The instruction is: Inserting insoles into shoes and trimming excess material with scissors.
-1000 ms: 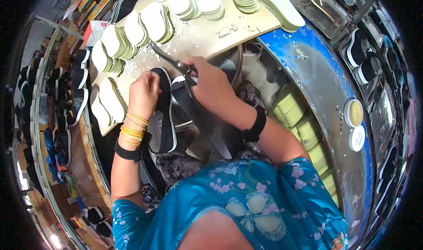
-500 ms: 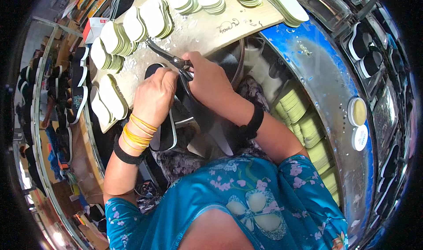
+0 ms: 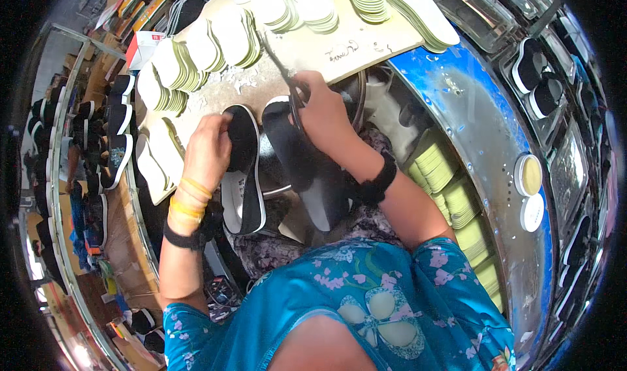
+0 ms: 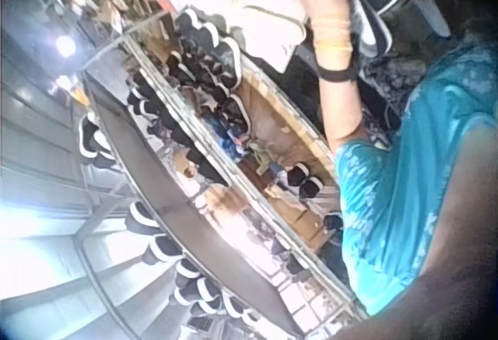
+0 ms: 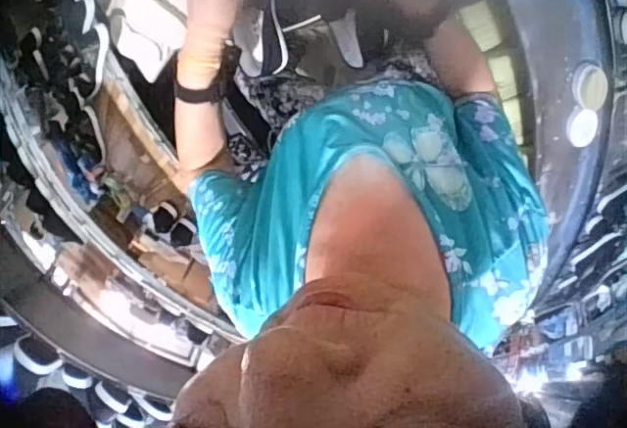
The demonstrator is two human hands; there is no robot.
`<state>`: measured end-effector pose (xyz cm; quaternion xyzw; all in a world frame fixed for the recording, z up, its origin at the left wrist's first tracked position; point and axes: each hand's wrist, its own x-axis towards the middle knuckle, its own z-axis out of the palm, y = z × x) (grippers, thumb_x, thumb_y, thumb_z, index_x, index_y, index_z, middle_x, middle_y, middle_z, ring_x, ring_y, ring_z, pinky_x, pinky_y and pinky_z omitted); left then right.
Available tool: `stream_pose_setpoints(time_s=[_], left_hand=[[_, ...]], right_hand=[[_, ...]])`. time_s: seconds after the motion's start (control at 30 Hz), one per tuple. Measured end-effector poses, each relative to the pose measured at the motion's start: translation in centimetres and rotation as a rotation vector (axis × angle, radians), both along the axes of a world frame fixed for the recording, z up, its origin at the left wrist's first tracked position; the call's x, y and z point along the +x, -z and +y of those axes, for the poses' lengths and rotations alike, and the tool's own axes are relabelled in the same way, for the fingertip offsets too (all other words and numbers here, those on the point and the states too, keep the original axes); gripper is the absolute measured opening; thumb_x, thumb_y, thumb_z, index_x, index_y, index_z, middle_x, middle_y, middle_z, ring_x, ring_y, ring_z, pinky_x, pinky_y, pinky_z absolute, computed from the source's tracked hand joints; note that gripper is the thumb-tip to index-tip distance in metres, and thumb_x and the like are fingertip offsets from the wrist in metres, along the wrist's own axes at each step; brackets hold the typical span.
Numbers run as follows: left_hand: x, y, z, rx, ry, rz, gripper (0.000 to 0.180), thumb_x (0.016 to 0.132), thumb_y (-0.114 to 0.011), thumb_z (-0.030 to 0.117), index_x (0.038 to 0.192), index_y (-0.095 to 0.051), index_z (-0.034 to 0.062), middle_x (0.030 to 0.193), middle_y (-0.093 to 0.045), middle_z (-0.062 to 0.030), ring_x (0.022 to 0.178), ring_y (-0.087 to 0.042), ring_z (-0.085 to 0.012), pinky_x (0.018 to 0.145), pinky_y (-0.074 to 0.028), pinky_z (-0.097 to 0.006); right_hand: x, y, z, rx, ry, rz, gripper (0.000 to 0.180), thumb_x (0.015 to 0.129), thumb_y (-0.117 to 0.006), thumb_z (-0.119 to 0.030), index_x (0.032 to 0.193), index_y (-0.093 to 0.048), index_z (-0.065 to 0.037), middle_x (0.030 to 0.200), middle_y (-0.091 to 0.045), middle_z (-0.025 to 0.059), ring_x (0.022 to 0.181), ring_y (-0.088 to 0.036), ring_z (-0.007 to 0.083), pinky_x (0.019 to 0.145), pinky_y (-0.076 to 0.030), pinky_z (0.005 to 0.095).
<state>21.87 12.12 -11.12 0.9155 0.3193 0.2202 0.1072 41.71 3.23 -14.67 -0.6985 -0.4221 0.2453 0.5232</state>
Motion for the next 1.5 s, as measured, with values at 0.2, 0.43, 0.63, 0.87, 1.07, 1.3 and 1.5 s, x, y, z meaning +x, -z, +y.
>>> stream_pose_setpoints(time_s=[0.2, 0.43, 0.63, 0.87, 1.07, 1.3, 1.5], left_hand=[[-4.5, -1.8, -5.3, -0.389, -0.263, 0.464, 0.043, 0.084, -0.054, 0.041, 0.081, -0.062, -0.0007, 0.068, -0.06, -0.0212, 0.07, -0.059, -0.0388, 0.063, -0.046, -0.044], [-1.2, 7.0, -6.3, -0.339, -0.207, 0.422, 0.019, 0.076, -0.053, 0.014, 0.081, -0.065, 0.0, 0.077, -0.063, -0.0204, 0.074, -0.063, -0.0343, 0.065, -0.05, -0.042], [-7.7, 2.4, -9.6, -0.338, -0.458, 0.068, 0.018, 0.077, -0.052, 0.015, 0.074, -0.063, 0.0012, 0.075, -0.062, -0.021, 0.073, -0.062, -0.0363, 0.065, -0.049, -0.045], [-30.5, -7.1, -25.1, -0.053, -1.209, -0.111, 0.028, 0.082, -0.054, 0.019, 0.069, -0.055, -0.0046, 0.063, -0.053, -0.025, 0.056, -0.055, -0.0337, 0.053, -0.043, -0.041], [-55.1, -7.6, -38.5, -0.309, -1.773, 0.201, 0.024, 0.086, -0.048, 0.02, 0.086, -0.056, -0.0027, 0.083, -0.056, -0.0217, 0.083, -0.054, -0.0237, 0.076, -0.043, -0.036], [-61.9, 2.0, -43.0, -0.59, -1.813, 0.403, 0.024, 0.087, -0.049, 0.021, 0.093, -0.056, -0.0004, 0.091, -0.057, -0.0208, 0.088, -0.055, -0.0252, 0.079, -0.043, -0.035], [-52.4, -0.4, -33.5, -0.55, -1.512, 0.301, 0.025, 0.088, -0.049, 0.023, 0.098, -0.057, 0.0016, 0.097, -0.057, -0.02, 0.092, -0.055, -0.0265, 0.081, -0.043, -0.035]], right_hand=[[1.1, 5.3, 5.2, -0.02, -0.075, 0.479, 0.028, 0.075, -0.061, -0.005, 0.099, -0.051, 0.003, 0.079, -0.061, 0.0125, 0.066, -0.061, 0.0201, 0.062, -0.047, 0.03], [0.1, 11.4, 8.7, 0.206, 0.042, 0.304, 0.043, 0.084, -0.058, -0.029, 0.113, -0.046, 0.0, 0.093, -0.057, 0.0092, 0.088, -0.054, 0.0213, 0.085, -0.041, 0.0295], [2.7, 6.1, 7.7, 0.337, 0.042, 0.489, 0.026, 0.085, -0.058, -0.017, 0.104, -0.047, -0.004, 0.073, -0.052, 0.0042, 0.057, -0.048, 0.0101, 0.045, -0.037, 0.0209], [-5.0, 1.4, 4.9, -0.171, -0.431, 0.369, 0.05, 0.087, -0.049, -0.046, 0.118, -0.049, -0.006, 0.056, -0.049, 0.0034, 0.034, -0.039, 0.008, 0.031, -0.028, 0.0195], [-12.7, 2.4, 2.4, -0.297, -0.7, 0.158, 0.041, 0.09, -0.048, -0.032, 0.12, -0.047, -0.005, 0.052, -0.049, 0.003, 0.033, -0.041, 0.0086, 0.031, -0.029, 0.0199], [-16.0, 0.1, 0.2, -0.445, -0.717, 0.264, 0.045, 0.08, -0.063, -0.014, 0.122, -0.048, -0.01, 0.062, -0.056, 0.0038, 0.042, -0.05, 0.0102, 0.035, -0.039, 0.0215], [-13.3, -0.8, 0.2, -0.537, -0.502, 0.625, 0.035, 0.092, -0.044, -0.029, 0.123, -0.047, -0.013, 0.081, -0.064, 0.0072, 0.054, -0.058, 0.0125, 0.041, -0.045, 0.0218]])
